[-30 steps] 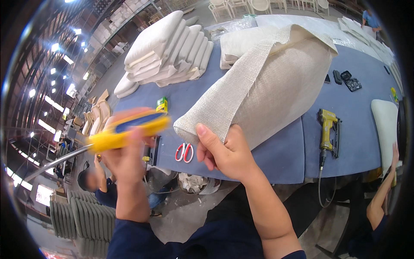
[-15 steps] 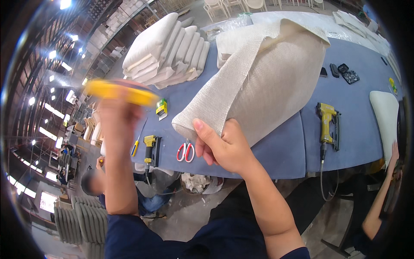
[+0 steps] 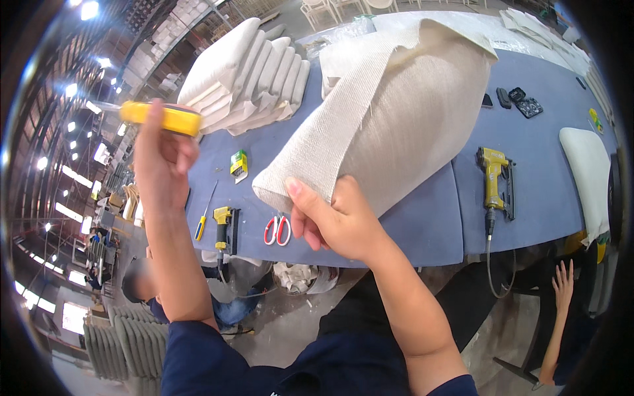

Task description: The person folds the edges of a white fabric cover over a cushion, uses a staple gun to secure the fabric, and uses a screwdriver to press the fabric into place. The person handles the cushion and fabric repeatedly to ensure a tight fit.

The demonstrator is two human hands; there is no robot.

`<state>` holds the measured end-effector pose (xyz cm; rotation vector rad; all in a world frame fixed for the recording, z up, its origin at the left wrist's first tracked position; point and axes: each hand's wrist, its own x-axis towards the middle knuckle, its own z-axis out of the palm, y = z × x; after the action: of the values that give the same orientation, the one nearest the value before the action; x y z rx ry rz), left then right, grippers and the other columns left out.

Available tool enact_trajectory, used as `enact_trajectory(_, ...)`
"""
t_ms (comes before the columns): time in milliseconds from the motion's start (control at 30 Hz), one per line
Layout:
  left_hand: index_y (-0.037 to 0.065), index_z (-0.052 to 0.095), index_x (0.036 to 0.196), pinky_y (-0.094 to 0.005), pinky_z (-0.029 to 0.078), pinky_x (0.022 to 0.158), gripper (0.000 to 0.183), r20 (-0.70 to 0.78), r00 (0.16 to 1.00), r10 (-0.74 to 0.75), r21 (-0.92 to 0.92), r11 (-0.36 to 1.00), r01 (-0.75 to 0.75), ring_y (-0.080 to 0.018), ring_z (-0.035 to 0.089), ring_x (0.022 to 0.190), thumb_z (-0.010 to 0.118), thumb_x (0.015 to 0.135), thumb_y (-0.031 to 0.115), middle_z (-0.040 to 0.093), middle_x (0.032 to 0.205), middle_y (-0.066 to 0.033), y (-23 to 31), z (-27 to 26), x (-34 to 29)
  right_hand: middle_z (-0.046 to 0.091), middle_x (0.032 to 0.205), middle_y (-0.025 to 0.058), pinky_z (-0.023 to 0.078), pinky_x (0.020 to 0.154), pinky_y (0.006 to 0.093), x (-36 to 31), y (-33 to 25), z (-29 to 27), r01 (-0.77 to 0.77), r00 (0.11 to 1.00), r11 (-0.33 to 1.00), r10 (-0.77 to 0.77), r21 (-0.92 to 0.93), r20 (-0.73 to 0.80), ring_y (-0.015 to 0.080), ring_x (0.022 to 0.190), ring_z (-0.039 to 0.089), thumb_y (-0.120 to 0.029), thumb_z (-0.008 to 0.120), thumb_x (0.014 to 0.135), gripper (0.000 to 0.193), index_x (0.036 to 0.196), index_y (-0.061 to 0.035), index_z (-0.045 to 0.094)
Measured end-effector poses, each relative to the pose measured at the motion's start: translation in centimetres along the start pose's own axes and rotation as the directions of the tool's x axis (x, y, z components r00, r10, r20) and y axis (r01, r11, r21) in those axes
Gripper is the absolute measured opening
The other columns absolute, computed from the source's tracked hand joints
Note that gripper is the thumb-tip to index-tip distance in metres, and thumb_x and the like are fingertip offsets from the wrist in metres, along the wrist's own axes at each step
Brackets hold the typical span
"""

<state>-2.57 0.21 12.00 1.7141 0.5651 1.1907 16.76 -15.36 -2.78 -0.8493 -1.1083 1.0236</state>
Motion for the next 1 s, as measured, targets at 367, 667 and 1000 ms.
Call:
enact_trajectory(367, -0.002, 0.076, 0.105, -0.0213, 0.048, 0.047, 0.047, 0.108, 0.987, -0.120, 0.224, 0.970, 0.094, -0.0067, 0.067, 0.060, 0.063, 0.113, 0.042, 0.072, 0.077, -0.0046, -1.6, 3.3, -3.8, 0.059, 0.050, 0.0041, 0.048, 0.054, 0.0327, -0.5, -0.1, 0.1, -0.007, 1.000, 1.000, 0.007, 0.010, 0.000, 0.0148, 0.049, 0.060, -0.044, 0.056, 0.114, 0.064, 0.066, -0.0042, 0.071)
enact_trajectory(667, -0.002, 0.073, 0.111, -0.0230, 0.042, 0.048, 0.043, -0.172, 0.983, 0.071, -0.163, 0.981, -0.100, -0.0063, 0.060, 0.056, 0.062, 0.114, 0.039, 0.075, 0.084, -0.0072, -2.3, 1.8, -2.5, 0.059, 0.052, 0.0027, 0.046, 0.054, 0.0314, -1.0, -0.4, 0.1, -0.037, 0.999, 0.998, 0.038, 0.044, -0.011, 0.0124, 0.050, 0.058, -0.044, 0.059, 0.114, 0.064, 0.066, -0.0036, 0.070)
enact_trajectory(1000, -0.005, 0.067, 0.125, -0.0226, 0.043, 0.052, 0.049, -0.383, 0.856, 0.348, -0.120, 0.900, -0.420, -0.0082, 0.060, 0.070, 0.055, 0.117, 0.042, 0.075, 0.107, -0.0108, -1.4, -0.9, -7.8, 0.067, 0.063, 0.0057, 0.045, 0.048, 0.0287, -1.0, -0.5, -0.3, -0.004, 1.000, 0.995, 0.005, 0.100, -0.010, 0.0109, 0.050, 0.060, -0.042, 0.062, 0.114, 0.054, 0.078, -0.0014, 0.070)
